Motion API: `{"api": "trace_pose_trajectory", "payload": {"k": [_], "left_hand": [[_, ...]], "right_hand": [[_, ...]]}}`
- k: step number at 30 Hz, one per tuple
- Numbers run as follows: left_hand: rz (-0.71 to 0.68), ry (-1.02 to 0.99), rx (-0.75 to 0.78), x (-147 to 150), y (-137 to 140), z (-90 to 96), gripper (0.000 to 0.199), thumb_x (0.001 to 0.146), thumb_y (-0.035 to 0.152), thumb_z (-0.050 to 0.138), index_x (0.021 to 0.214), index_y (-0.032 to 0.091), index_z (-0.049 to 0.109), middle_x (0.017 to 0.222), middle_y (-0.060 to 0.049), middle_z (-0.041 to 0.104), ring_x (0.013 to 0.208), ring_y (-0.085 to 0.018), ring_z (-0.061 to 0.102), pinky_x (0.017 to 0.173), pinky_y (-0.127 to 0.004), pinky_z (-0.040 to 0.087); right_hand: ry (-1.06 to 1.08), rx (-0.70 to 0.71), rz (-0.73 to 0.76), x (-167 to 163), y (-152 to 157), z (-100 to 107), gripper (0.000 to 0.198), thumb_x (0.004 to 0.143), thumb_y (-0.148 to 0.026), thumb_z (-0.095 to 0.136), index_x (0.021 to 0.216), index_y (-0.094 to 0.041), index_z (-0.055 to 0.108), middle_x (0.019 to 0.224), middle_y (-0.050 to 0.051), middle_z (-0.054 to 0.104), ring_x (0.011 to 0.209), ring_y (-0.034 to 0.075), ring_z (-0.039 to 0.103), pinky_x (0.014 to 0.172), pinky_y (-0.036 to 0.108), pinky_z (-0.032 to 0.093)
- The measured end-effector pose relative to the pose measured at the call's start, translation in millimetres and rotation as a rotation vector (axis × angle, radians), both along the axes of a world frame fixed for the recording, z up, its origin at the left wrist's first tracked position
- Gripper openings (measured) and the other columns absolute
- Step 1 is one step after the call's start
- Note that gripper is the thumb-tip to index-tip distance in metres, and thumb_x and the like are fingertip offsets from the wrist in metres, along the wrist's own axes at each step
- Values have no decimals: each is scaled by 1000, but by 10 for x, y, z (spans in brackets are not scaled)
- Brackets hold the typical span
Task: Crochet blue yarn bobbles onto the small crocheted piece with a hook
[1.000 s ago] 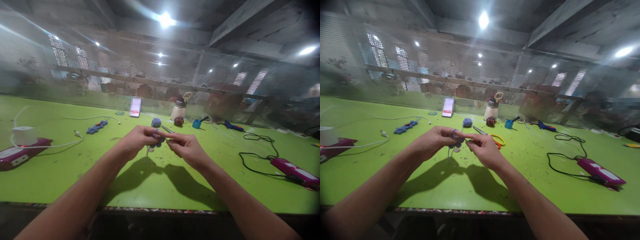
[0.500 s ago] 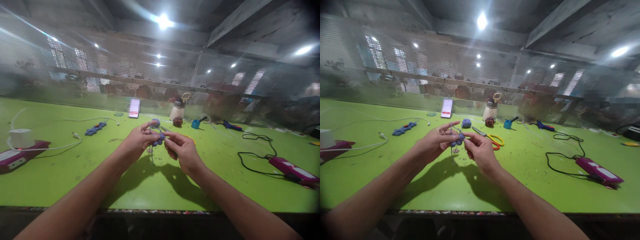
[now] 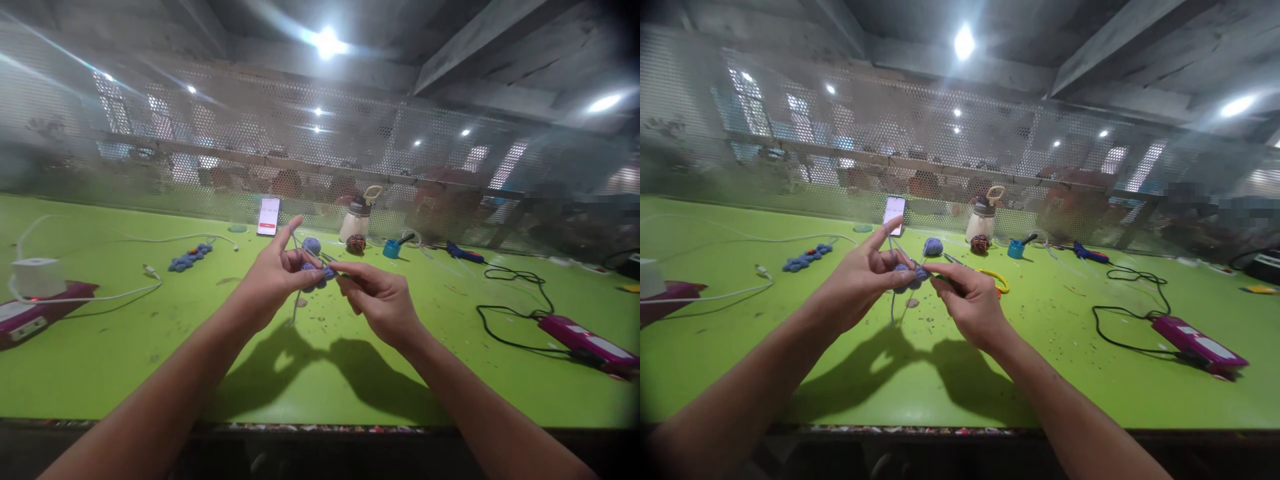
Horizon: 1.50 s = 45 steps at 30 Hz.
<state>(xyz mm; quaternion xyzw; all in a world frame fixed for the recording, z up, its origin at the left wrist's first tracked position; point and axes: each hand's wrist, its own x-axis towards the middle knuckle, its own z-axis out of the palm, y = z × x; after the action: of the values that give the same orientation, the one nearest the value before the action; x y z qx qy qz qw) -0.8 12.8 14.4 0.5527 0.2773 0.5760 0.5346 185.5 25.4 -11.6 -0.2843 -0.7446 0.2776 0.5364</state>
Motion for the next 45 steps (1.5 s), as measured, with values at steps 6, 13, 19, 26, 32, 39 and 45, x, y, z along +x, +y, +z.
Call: {"api": "trace_pose_trajectory", "payload": {"k": [6, 13, 19, 26, 32, 39, 45], "left_hand": [[-6, -10, 77, 18, -30, -2, 105, 69, 10, 78, 154, 24, 18, 76, 0, 68, 69, -14, 61, 66, -26, 45], [17, 12, 84, 18, -22, -25, 104, 72, 10, 76, 154, 28, 15, 79, -1, 68, 74, -14, 60, 68, -27, 45], [-26, -57, -12, 12, -40, 19, 110, 66, 7, 78, 154, 25, 14, 77, 0, 67, 71, -14, 59, 69, -27, 45], [10, -118, -154, -50, 43, 11, 96, 65, 7, 78, 149, 16, 31, 76, -2, 64, 67, -14, 58, 66, -28, 44], [306, 148, -67, -202, 278, -51, 49, 69, 16, 74, 116, 10, 64, 77, -7, 70, 69, -18, 63, 63, -29, 43], [367, 344, 162, -486, 230, 96, 32, 79, 29, 65, 49, 17, 66, 49, -4, 57, 50, -12, 44, 52, -28, 31], [-199, -71, 321, -485, 3, 209, 37, 86, 37, 52, 61, 20, 73, 46, -1, 45, 49, -11, 38, 49, -26, 33]], "right_hand": [[93, -94, 63, -27, -42, 11, 25, 83, -23, 64, 106, -20, 74, 52, -5, 47, 43, 8, 35, 41, 24, 29], [171, -215, 122, -52, -60, 19, 26, 81, -23, 66, 106, -18, 74, 49, -7, 42, 41, 6, 32, 39, 22, 23], [104, -152, 94, -8, -46, 19, 25, 82, -25, 66, 105, -19, 75, 52, -5, 45, 44, 7, 31, 41, 24, 23], [110, -118, 113, 38, -45, 47, 25, 83, -21, 65, 105, -22, 76, 52, -5, 43, 45, 8, 30, 41, 24, 23], [188, -85, 217, 106, -28, 92, 25, 82, -17, 67, 102, -27, 78, 52, -4, 46, 45, 8, 32, 42, 24, 21], [198, -216, 360, 156, 41, 103, 26, 82, -17, 68, 103, -30, 78, 50, -6, 42, 43, 6, 28, 41, 22, 19], [124, -293, 389, 148, 65, 92, 21, 80, -20, 71, 99, -25, 79, 49, -6, 41, 43, 5, 27, 41, 21, 17]]}}
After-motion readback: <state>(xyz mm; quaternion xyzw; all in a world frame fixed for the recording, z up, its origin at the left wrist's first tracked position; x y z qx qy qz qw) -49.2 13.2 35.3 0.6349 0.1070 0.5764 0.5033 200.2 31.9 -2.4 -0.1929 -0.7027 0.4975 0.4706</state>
